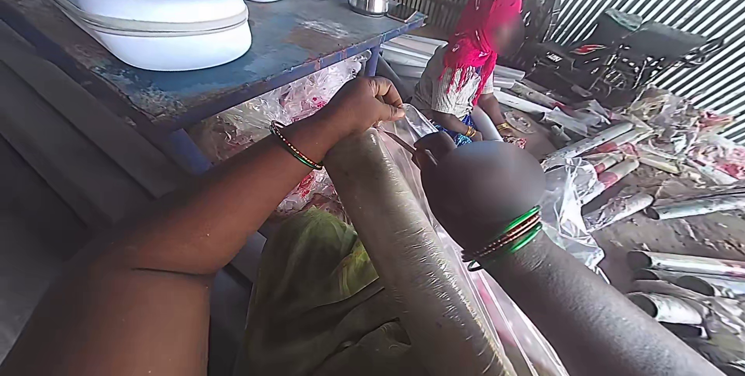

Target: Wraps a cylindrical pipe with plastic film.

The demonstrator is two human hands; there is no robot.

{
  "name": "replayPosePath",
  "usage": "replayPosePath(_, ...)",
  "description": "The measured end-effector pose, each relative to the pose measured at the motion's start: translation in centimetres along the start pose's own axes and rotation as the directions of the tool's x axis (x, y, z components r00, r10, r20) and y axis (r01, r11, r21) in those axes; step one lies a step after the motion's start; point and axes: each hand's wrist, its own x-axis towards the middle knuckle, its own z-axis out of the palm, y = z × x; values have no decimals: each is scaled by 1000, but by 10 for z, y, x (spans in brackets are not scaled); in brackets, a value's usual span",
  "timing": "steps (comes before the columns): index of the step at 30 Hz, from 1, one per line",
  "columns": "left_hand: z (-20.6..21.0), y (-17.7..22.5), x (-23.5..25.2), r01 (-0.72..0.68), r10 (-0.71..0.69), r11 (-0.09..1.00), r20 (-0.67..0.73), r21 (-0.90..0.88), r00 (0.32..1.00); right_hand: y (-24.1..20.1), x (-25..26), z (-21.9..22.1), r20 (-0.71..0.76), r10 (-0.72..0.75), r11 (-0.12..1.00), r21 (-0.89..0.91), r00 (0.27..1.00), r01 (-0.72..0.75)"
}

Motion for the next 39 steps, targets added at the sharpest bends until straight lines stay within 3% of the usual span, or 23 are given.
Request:
replayPosePath(4,0,-4,0,0,-1,1000,11,18,1000,-8,10,5,69,16,999,-40,998,-13)
replayPosePath(8,2,-5,-3,2,-3,998,11,69,1000,-18,15,-1,256,88,996,-52,963,-78)
replayPosePath(12,4,-9,-6,-40,41,996,-8,79,999,-26,7,7,212,77,993,-99,974,-56)
replayPosePath(25,15,-21,-13,-7,7,994,0,109,1000,-17,-27,7,280,105,993,-76,954,-88)
replayPosePath(27,16,-20,-14,-2,2,994,2,106,1000,-21,-30,1,349,146,989,-76,926,-127)
replayPosePath(29,18,-19,-15,4,-4,996,1,84,1000,-28,-26,-14,510,234,970,-65,828,-233)
replayPosePath(31,19,-18,-16,6,-6,998,1,70,1000,-30,-29,-20,552,262,960,-68,792,-271)
replayPosePath(39,26,-19,-15,-15,14,994,15,106,1000,-13,-69,-12,441,248,966,-44,863,-255)
